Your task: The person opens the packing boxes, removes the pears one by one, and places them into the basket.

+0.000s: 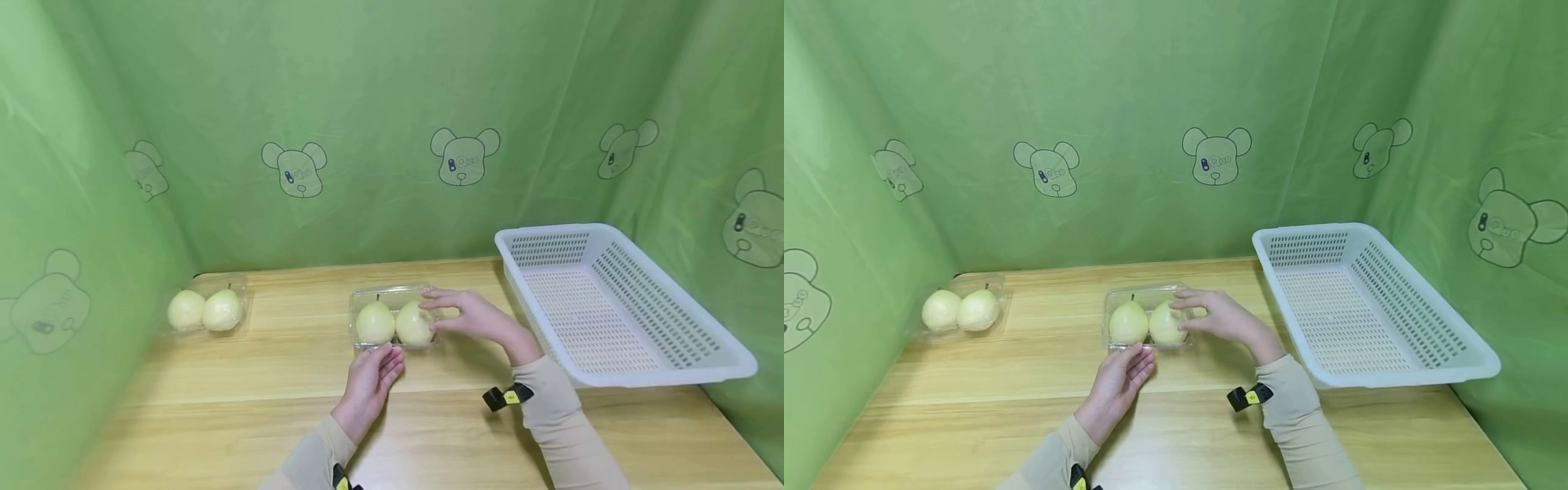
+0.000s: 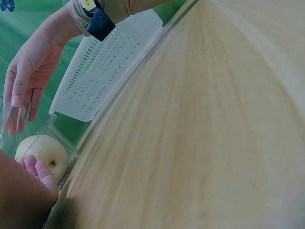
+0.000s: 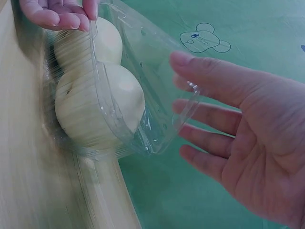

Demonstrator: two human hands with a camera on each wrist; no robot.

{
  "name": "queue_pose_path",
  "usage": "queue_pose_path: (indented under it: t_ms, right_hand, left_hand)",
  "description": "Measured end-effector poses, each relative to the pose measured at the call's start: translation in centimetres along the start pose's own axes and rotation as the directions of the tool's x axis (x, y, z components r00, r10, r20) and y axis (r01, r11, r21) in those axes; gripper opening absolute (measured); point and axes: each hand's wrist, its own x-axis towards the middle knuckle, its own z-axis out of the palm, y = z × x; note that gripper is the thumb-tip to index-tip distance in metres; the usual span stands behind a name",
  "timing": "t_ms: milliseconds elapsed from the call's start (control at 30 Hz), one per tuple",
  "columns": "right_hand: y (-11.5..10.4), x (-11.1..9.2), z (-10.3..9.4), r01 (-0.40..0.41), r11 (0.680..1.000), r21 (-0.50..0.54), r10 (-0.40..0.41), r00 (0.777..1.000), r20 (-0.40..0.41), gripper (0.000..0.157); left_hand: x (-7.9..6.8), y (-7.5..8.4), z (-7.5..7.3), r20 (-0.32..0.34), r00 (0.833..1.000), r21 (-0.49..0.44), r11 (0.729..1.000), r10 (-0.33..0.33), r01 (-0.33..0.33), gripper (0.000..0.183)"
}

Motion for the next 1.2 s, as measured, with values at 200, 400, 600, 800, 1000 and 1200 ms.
queue_pose_path:
  t_ms: [200,400,600,800,1000,1200]
  right_hand:
    - [0.0,0.1,0.0,0.024,1.0,0.018,-0.023,0.999,-0.03,0.042]
    - [-0.1,0.3,-0.2,0.004,1.0,0.026,-0.002,0.995,-0.095,0.04]
    - [0.0,0.3,-1.0,-0.06,0.998,0.017,0.062,0.964,-0.257,0.034]
    - [0.3,0.6,-1.2,-0.042,0.999,0.022,0.047,0.967,-0.25,0.034]
    - [0.6,0.6,-1.0,-0.062,0.996,0.066,0.077,0.962,-0.261,0.037]
    - [1.0,0.8,-0.9,-0.086,0.988,0.126,0.117,0.957,-0.265,0.038]
  left_hand:
    - [0.1,0.0,0.0,-0.001,1.0,0.008,1.0,-0.003,0.003,0.017]
    - [0.0,-0.2,0.0,-0.001,1.0,0.009,1.0,-0.002,0.002,0.021]
    - [-0.2,-0.4,0.2,0.029,0.999,0.02,1.0,-0.022,0.022,0.022]
    - [-0.4,-0.3,0.3,0.03,0.999,0.008,1.0,-0.017,0.017,0.025]
    - [-0.5,-0.1,0.4,0.039,0.998,0.001,0.999,-0.04,0.04,0.023]
    - [-0.8,0.2,0.3,0.061,0.996,0.004,0.998,-0.065,0.065,0.023]
